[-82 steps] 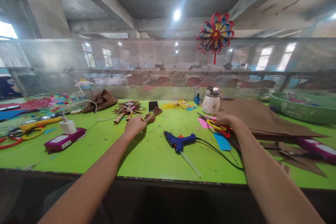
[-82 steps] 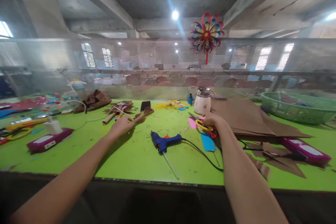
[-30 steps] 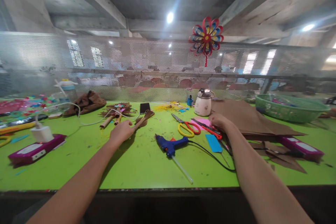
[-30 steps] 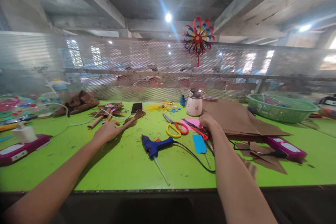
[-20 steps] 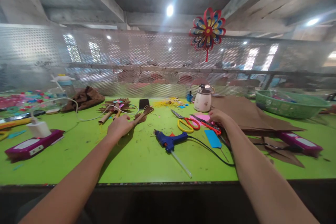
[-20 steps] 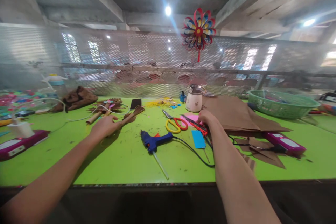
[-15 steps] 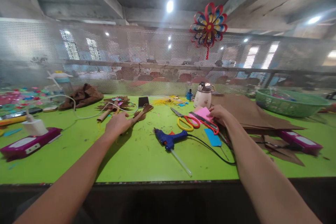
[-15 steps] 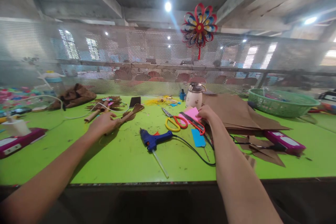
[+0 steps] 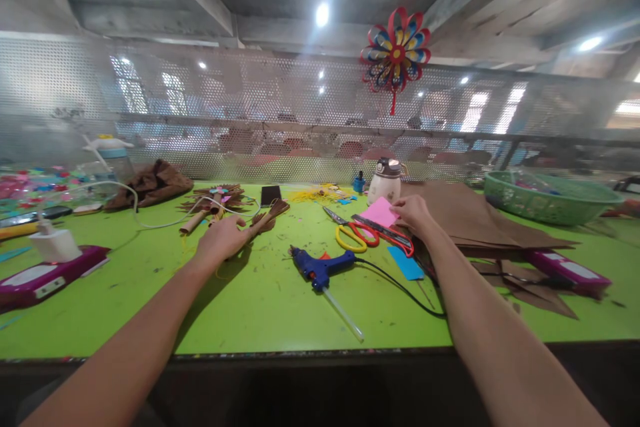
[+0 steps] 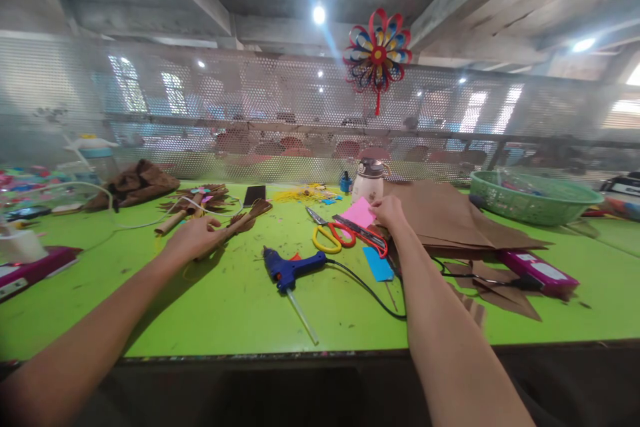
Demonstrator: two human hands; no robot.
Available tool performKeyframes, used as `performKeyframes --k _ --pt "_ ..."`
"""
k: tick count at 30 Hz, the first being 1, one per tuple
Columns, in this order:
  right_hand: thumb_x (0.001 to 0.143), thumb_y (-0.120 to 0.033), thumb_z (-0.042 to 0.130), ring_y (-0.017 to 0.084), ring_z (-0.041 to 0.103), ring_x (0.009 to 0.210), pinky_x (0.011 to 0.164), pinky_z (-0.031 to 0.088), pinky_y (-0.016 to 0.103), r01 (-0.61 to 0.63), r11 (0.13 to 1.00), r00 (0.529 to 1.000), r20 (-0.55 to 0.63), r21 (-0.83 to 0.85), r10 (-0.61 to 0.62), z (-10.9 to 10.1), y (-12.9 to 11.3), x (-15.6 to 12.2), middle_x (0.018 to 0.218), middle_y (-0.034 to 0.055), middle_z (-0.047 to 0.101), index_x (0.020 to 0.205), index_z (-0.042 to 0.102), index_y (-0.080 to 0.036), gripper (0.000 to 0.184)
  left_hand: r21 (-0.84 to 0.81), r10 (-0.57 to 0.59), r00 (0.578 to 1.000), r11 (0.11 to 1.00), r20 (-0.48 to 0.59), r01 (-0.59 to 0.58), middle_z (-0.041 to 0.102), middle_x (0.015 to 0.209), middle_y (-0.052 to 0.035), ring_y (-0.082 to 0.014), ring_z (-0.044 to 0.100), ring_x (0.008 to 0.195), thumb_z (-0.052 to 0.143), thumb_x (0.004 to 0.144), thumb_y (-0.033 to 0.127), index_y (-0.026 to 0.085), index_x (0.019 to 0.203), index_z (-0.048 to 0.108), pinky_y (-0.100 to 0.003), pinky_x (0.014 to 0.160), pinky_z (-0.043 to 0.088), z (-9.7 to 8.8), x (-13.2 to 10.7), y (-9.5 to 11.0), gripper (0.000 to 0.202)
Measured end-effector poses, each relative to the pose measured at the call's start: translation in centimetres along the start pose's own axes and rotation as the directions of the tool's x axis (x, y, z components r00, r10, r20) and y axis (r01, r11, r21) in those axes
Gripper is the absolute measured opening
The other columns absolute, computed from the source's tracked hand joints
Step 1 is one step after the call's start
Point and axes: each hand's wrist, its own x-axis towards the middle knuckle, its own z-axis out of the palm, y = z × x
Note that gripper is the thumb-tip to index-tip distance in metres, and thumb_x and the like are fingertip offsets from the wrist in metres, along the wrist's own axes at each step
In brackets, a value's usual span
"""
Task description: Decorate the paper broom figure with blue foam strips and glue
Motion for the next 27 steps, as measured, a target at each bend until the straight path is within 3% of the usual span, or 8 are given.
performKeyframes --k 6,11,15,18,21,25,27 --pt "0.086 -0.032 0.054 0.021 0.058 0.094 0.078 0.05 0.039 -0.025 0.992 0.994 -0.106 0.121 0.038 -1.3 -1.8 0.1 0.112 0.006 0.058 0.111 0.056 -0.015 0.03 -0.036 -0.007 1.0 0.999 0.026 0.008 0.066 0.082 -0.0157 -0.0293 0.059 0.075 0.038 0.064 0.076 0.015 0.096 0.064 -0.03 0.059 0.036 -0.3 -0.1 0.2 0.074" --pt "0.087 -0.031 0.053 0.02 0.058 0.095 0.08 0.049 0.04 -0.082 0.954 0.97 -0.197 0.287 0.143 -1.4 -2.2 0.2 0.112 0.007 0.057 0.112 0.055 -0.015 0.03 -0.031 0.039 0.999 0.999 0.009 -0.038 0.066 0.081 -0.0148 -0.0303 0.058 0.078 0.038 0.065 0.074 0.017 0.091 0.065 -0.03 0.059 0.035 -0.3 -0.1 0.1 0.069" --pt "0.087 -0.031 0.053 0.02 0.058 0.095 0.079 0.049 0.04 -0.147 0.872 0.951 -0.175 0.467 0.254 -1.1 -2.5 0.2 0.115 0.0078 0.056 0.115 0.052 -0.016 0.032 -0.048 0.02 1.0 0.999 -0.001 -0.02 0.063 0.066 -0.0117 -0.0273 0.057 0.066 0.041 0.064 0.073 0.015 0.089 0.065 -0.03 0.057 0.035 -0.1 -0.1 0.2 0.068" --pt "0.087 -0.031 0.053 0.02 0.058 0.095 0.078 0.05 0.04 -0.175 0.791 0.95 -0.111 0.586 0.292 -1.1 -3.0 0.0 0.115 0.0079 0.056 0.116 0.052 -0.016 0.033 -0.06 0.012 0.999 0.998 -0.039 -0.014 0.062 0.062 -0.0097 -0.0269 0.057 0.062 0.045 0.065 0.067 0.018 0.08 0.066 -0.03 0.055 0.035 -0.1 -0.1 0.0 0.054" --pt "0.087 -0.031 0.053 0.02 0.058 0.095 0.079 0.05 0.04 -0.174 0.725 0.963 -0.038 0.666 0.267 -1.4 -3.9 -0.2 0.115 0.0079 0.056 0.116 0.052 -0.016 0.033 -0.08 0.026 0.984 0.996 -0.177 -0.041 0.064 0.069 -0.0101 -0.0267 0.058 0.064 0.047 0.07 0.051 0.02 0.074 0.065 -0.031 0.058 0.038 -0.2 -0.3 -0.2 0.036" --pt "0.087 -0.03 0.053 0.018 0.059 0.09 0.075 0.051 0.038 -0.137 0.67 0.987 0.045 0.73 0.153 -1.3 -6.6 -1.6 0.111 0.0072 0.057 0.114 0.053 -0.015 0.03 -0.239 0.075 0.872 0.947 -0.484 -0.214 0.066 0.088 -0.01 -0.026 0.058 0.081 0.045 0.074 0.04 0.018 0.083 0.065 -0.033 0.073 0.041 -1.0 -1.4 1.4 0.031" --pt "0.086 -0.025 0.054 0.013 0.061 0.074 0.063 0.052 0.029 -0.101 0.654 0.995 0.08 0.75 0.062 -0.8 -9.0 -2.9 0.094 0.0038 0.062 0.107 0.056 -0.014 0.023 -0.405 0.075 0.89 0.871 -0.45 -0.279 0.066 0.086 -0.0086 -0.024 0.059 0.081 0.05 0.073 0.042 0.017 0.082 0.065 -0.032 0.076 0.042 -1.5 -1.9 3.4 0.031"
